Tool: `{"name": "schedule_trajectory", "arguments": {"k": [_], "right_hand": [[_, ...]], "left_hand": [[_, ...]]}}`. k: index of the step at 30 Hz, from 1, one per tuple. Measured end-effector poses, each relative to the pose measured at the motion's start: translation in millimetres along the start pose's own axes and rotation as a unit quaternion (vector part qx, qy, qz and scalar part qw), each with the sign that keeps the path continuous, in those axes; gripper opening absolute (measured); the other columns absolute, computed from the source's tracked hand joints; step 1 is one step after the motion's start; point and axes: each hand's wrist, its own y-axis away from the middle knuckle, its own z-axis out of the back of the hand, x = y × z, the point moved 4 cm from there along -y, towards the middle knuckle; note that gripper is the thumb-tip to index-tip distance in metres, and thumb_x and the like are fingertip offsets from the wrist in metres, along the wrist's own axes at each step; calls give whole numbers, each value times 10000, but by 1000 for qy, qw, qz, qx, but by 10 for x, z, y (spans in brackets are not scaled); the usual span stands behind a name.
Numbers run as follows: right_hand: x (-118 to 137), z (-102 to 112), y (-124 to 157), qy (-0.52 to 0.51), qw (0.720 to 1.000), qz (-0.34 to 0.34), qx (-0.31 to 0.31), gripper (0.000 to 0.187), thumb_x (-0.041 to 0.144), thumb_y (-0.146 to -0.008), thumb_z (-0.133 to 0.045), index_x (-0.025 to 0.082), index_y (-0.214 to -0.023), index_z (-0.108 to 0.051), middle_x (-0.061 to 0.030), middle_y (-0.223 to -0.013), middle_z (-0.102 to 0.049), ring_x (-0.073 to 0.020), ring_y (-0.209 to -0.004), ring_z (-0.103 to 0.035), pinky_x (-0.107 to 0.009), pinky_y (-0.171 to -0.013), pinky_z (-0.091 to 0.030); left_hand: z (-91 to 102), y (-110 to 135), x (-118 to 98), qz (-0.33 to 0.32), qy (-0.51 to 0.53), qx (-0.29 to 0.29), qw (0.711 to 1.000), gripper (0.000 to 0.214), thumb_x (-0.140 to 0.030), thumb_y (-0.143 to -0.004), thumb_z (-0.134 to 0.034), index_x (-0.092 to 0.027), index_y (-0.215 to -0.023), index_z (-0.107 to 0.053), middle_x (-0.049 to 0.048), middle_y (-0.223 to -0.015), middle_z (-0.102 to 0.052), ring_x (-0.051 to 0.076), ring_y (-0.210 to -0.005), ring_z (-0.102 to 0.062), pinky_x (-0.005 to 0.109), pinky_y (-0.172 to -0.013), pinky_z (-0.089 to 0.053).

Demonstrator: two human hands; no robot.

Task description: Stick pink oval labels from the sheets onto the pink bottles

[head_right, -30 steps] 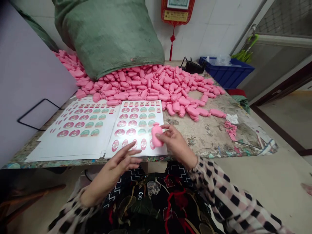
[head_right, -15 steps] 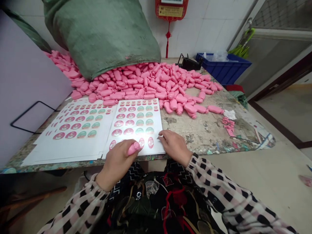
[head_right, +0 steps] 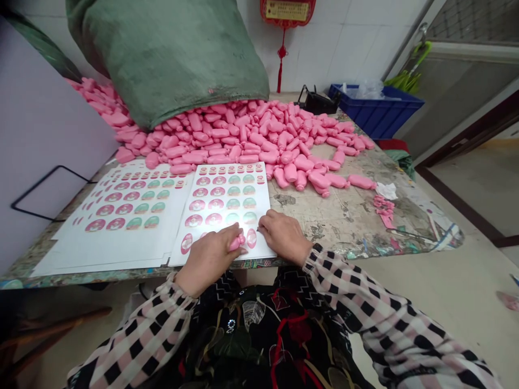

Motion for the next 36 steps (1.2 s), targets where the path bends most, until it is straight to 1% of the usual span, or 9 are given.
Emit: {"name": "schedule_trajectory", "arguments": {"k": [4,7,9,13,18,21,28,33,36], "right_hand": [[-18,18,-37,-22,999,36,21,180,288,-889,-450,202,-865,-607,-32,-884,-592,-141,-819,-538,-248,-656,-344],[-51,-4,-28,-52,997,40,27,165,285,-881,-464,205,-866,-607,-21,-875,-588,-136,-802,-538,-245,-659,-356],[-69,-29,5,-78,996,31,24,150,283,-874,-475,207,-874,-605,-16,-885,-572,-128,-785,-535,-242,-661,-368],[-47,-61,129,-104,995,2,-8,138,245,-862,-475,207,-879,-607,-23,-910,-520,-125,-783,-529,-244,-668,-386],[80,-97,317,-130,989,-63,-39,158,240,-871,-455,200,-828,-601,-22,-857,-496,-125,-751,-525,-248,-675,-401],[173,-118,399,-128,987,-84,-46,161,238,-874,-447,201,-830,-597,-29,-870,-491,-129,-749,-524,-249,-672,-403],[248,-137,458,-114,989,-78,-45,176,237,-887,-420,197,-855,-588,-39,-892,-489,-137,-763,-521,-253,-656,-397],[275,-127,453,-115,991,-51,-35,193,234,-898,-403,193,-864,-588,-42,-900,-497,-139,-780,-521,-255,-674,-400],[277,-132,453,-110,991,-69,-43,197,242,-903,-394,195,-861,-580,-43,-889,-507,-144,-773,-523,-256,-662,-396]], "left_hand": [[-15,3,5,0,1,1,1000,396,-437,-798,-543,-312,-1173,-512,1,-1293,-525,243,-834,-597,369,-663,-443],[-26,0,4,1,3,3,1000,392,-433,-807,-532,-307,-1177,-513,4,-1314,-508,245,-836,-595,380,-678,-450],[-30,-3,-1,-1,9,5,1000,376,-424,-810,-531,-292,-1162,-522,13,-1322,-500,242,-839,-594,382,-693,-451],[-35,-1,-8,-2,24,11,1000,361,-412,-809,-540,-274,-1143,-531,29,-1323,-498,237,-878,-590,377,-734,-450],[-33,10,-17,-18,32,6,999,301,-399,-827,-521,-263,-1094,-543,28,-1325,-494,231,-929,-586,367,-759,-447],[-36,13,-13,-19,26,3,999,327,-404,-822,-529,-269,-1119,-531,29,-1325,-494,231,-940,-584,365,-764,-449],[-27,21,-19,-24,-3,-5,1000,370,-419,-826,-513,-274,-1166,-508,13,-1326,-497,233,-885,-589,365,-726,-467],[-22,16,-19,-19,3,12,1000,391,-401,-827,-518,-272,-1196,-497,33,-1350,-471,234,-922,-582,369,-759,-466],[-19,12,-17,-20,10,16,1000,396,-405,-831,-509,-267,-1201,-497,35,-1357,-466,248,-936,-580,379,-764,-467]]}}
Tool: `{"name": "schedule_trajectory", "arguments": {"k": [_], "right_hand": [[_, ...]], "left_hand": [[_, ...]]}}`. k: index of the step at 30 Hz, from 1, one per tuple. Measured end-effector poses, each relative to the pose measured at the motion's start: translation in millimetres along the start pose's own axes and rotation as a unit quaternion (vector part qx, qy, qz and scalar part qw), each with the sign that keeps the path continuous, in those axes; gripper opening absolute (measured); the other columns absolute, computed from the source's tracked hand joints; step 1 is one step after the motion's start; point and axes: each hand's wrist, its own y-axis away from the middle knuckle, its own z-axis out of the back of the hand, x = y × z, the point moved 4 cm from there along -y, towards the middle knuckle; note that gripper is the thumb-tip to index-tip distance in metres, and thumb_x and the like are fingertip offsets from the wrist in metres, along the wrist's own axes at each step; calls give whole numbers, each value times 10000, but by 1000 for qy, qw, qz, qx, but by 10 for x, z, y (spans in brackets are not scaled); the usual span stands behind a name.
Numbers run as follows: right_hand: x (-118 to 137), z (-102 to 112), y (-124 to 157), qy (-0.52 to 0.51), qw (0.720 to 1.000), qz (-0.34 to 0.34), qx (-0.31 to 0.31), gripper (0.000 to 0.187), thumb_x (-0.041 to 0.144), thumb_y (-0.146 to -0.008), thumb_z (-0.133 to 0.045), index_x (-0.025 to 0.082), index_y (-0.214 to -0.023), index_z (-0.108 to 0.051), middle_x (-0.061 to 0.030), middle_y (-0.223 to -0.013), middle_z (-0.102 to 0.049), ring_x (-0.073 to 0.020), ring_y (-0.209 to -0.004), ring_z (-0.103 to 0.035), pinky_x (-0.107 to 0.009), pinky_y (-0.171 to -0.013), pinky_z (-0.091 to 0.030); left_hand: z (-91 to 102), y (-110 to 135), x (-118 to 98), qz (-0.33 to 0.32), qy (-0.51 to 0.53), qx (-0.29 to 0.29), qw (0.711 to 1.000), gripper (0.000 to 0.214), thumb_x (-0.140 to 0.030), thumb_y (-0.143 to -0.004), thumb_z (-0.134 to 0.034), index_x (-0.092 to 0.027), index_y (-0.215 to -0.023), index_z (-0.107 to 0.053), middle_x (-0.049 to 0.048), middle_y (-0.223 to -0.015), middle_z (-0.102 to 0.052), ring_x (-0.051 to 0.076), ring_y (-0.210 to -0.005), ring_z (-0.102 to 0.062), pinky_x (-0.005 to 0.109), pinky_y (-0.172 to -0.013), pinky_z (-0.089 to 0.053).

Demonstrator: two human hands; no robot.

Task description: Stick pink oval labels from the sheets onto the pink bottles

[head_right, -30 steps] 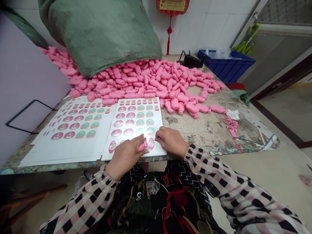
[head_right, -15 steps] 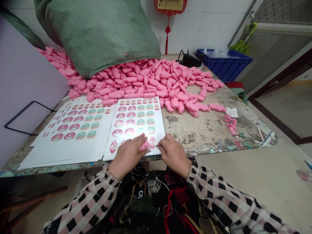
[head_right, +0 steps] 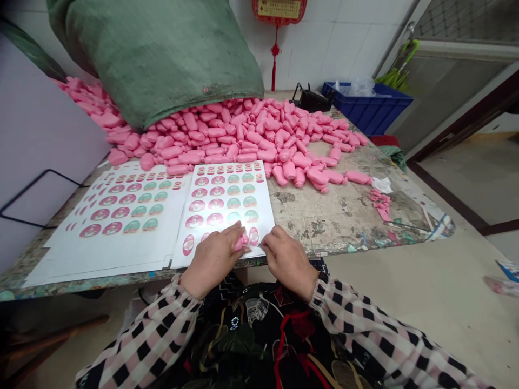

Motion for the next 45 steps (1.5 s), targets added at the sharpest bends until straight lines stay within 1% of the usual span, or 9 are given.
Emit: {"name": "schedule_trajectory", "arguments": {"k": [7,13,18,26,31,34,37,41,45], "right_hand": [[-57,-34,-89,12,998,-52,-43,177,241,-894,-408,203,-859,-577,-43,-869,-528,-151,-764,-531,-262,-677,-387],[-97,-57,-295,26,997,-54,-53,166,266,-890,-424,206,-855,-575,-33,-881,-535,-147,-783,-536,-256,-669,-375],[-123,-35,-416,36,998,-35,-37,176,289,-893,-424,210,-874,-580,-27,-896,-545,-137,-769,-537,-252,-646,-359],[-202,66,-328,37,999,-19,7,156,275,-875,-451,221,-851,-596,-10,-871,-559,-132,-787,-538,-245,-633,-343],[-167,60,-331,5,1000,-18,13,165,275,-868,-459,204,-844,-606,-19,-857,-561,-128,-760,-532,-243,-646,-356],[-132,56,-340,2,1000,-23,3,196,343,-862,-474,198,-819,-598,-21,-831,-566,-135,-750,-530,-250,-650,-356],[-119,43,-342,12,998,-53,-16,216,409,-829,-520,211,-775,-587,-11,-809,-577,-139,-731,-533,-250,-618,-341],[-94,29,-323,19,994,-94,-53,223,424,-805,-548,219,-726,-586,2,-782,-584,-132,-682,-534,-249,-573,-313],[-29,61,-271,-4,992,-92,-81,212,418,-802,-557,224,-725,-593,4,-784,-584,-133,-692,-540,-249,-582,-330]], "left_hand": [[-17,-5,11,-4,19,0,1000,386,-396,-825,-523,-256,-1185,-506,44,-1357,-467,262,-987,-568,399,-808,-451],[-1,2,8,-11,-3,-4,1000,385,-390,-827,-512,-275,-1194,-494,23,-1343,-479,253,-870,-582,385,-697,-466],[-6,4,13,-5,-6,-3,1000,413,-392,-827,-510,-269,-1220,-479,31,-1353,-470,258,-886,-577,398,-723,-464],[-4,-7,25,0,7,-1,1000,434,-420,-824,-503,-290,-1237,-474,17,-1379,-442,272,-932,-571,399,-741,-464],[0,-35,86,19,16,9,1000,528,-495,-796,-512,-308,-1285,-440,50,-1402,-407,284,-936,-575,416,-760,-450],[4,-61,99,12,17,19,1000,561,-524,-792,-499,-312,-1306,-424,60,-1409,-396,295,-953,-579,413,-750,-454],[5,-93,102,-3,13,27,1000,600,-541,-774,-516,-316,-1320,-409,51,-1419,-383,308,-982,-578,412,-737,-464],[16,-125,102,-8,17,36,999,616,-529,-755,-552,-307,-1315,-423,58,-1422,-376,309,-993,-581,410,-738,-468],[36,-128,90,-3,22,42,999,623,-510,-744,-578,-319,-1316,-420,58,-1419,-379,302,-999,-578,402,-752,-465]]}}
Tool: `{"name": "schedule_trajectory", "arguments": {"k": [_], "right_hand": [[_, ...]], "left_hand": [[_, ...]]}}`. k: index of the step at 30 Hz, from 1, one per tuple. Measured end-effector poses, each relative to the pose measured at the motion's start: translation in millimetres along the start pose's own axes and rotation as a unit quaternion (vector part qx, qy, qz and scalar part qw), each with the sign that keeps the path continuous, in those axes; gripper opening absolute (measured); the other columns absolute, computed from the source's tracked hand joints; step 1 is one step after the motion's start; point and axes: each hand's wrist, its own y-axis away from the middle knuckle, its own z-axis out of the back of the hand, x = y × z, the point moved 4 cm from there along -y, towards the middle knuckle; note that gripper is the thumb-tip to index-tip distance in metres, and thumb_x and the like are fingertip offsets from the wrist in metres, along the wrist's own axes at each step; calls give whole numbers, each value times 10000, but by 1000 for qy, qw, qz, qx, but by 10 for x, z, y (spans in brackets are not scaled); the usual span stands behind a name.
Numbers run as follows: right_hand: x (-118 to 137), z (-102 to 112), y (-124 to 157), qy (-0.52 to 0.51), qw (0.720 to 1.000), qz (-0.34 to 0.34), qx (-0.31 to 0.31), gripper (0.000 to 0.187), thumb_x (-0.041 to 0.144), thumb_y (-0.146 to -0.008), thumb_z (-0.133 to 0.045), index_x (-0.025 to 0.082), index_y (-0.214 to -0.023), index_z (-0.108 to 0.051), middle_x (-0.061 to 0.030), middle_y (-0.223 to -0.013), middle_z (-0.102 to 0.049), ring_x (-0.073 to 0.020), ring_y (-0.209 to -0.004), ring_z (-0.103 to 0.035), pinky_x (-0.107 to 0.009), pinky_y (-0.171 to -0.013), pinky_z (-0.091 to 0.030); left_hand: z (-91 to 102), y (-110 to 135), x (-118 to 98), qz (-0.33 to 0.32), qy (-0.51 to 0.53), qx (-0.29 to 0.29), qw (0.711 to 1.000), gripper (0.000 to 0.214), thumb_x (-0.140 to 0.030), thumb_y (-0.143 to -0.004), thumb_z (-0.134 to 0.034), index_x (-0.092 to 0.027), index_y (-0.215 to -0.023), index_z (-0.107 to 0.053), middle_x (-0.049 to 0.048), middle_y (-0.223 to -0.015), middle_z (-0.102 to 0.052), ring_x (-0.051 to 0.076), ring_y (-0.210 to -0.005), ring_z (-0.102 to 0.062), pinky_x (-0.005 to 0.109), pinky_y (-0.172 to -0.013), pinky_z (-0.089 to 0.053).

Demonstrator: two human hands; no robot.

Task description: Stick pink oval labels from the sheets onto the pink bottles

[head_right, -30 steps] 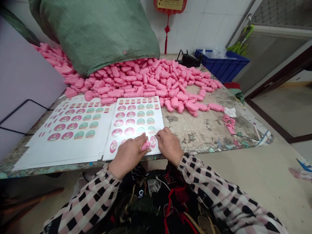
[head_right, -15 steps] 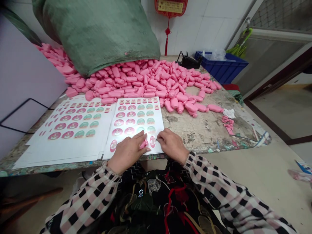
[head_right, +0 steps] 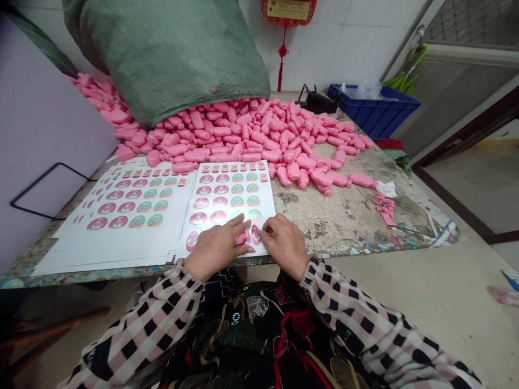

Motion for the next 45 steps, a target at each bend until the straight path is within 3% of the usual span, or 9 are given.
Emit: {"name": "schedule_trajectory", "arguments": {"k": [6,10,12,14,17,20,30,39,45], "right_hand": [[-60,137,34,-96,993,-11,-61,221,414,-801,-571,211,-720,-601,-2,-758,-579,-128,-676,-524,-254,-616,-370],[-116,177,29,-200,976,-33,-76,249,431,-764,-613,194,-689,-592,3,-709,-570,-120,-626,-497,-255,-588,-381],[-74,196,40,-263,961,-46,-73,266,447,-746,-627,191,-691,-583,8,-671,-559,-120,-610,-487,-255,-569,-387],[24,214,57,-317,945,-53,-57,277,463,-737,-629,194,-700,-574,11,-650,-557,-122,-596,-486,-257,-545,-397],[204,235,84,-361,931,-44,-20,268,465,-737,-626,206,-702,-566,9,-664,-576,-128,-595,-507,-263,-522,-423],[314,232,105,-369,929,-33,9,250,452,-738,-630,212,-708,-566,7,-678,-583,-135,-609,-537,-267,-514,-446],[348,125,166,-449,890,-44,67,239,432,-763,-608,201,-756,-546,16,-732,-591,-113,-550,-570,-243,-471,-479],[341,123,162,-384,922,-31,39,241,427,-780,-598,198,-734,-543,15,-687,-593,-109,-556,-566,-237,-512,-467],[294,83,165,-391,918,-33,57,248,443,-794,-577,198,-770,-544,20,-716,-586,-94,-525,-550,-232,-503,-459]], "left_hand": [[5,75,-3,-9,12,-18,1000,567,-487,-780,-543,-335,-1311,-413,43,-1411,-390,291,-979,-569,418,-775,-452],[84,180,23,27,214,-115,970,462,-501,-816,-489,-260,-1210,-504,63,-1243,-538,240,-1045,-531,383,-877,-415],[92,219,37,81,425,-134,892,479,-560,-818,-438,-208,-1127,-536,67,-994,-614,196,-908,-572,329,-785,-455],[43,222,-13,125,643,-91,750,533,-628,-799,-395,-190,-1065,-541,35,-798,-587,142,-699,-568,269,-620,-466],[-24,185,-150,162,833,-28,528,506,-648,-768,-432,-209,-995,-541,8,-809,-561,89,-606,-530,218,-520,-445],[-83,141,-227,189,875,-6,445,478,-624,-773,-458,-205,-978,-560,5,-842,-556,79,-618,-530,208,-516,-457],[-154,93,-285,122,890,6,440,519,-625,-777,-439,-171,-976,-590,16,-780,-521,99,-640,-537,207,-518,-461],[-118,82,-316,114,893,-13,436,576,-670,-760,-398,-158,-951,-579,18,-778,-511,84,-605,-506,203,-526,-446],[-94,133,-313,106,843,-40,526,388,-490,-795,-536,-184,-1032,-560,15,-868,-510,84,-693,-503,192,-583,-431]]}}
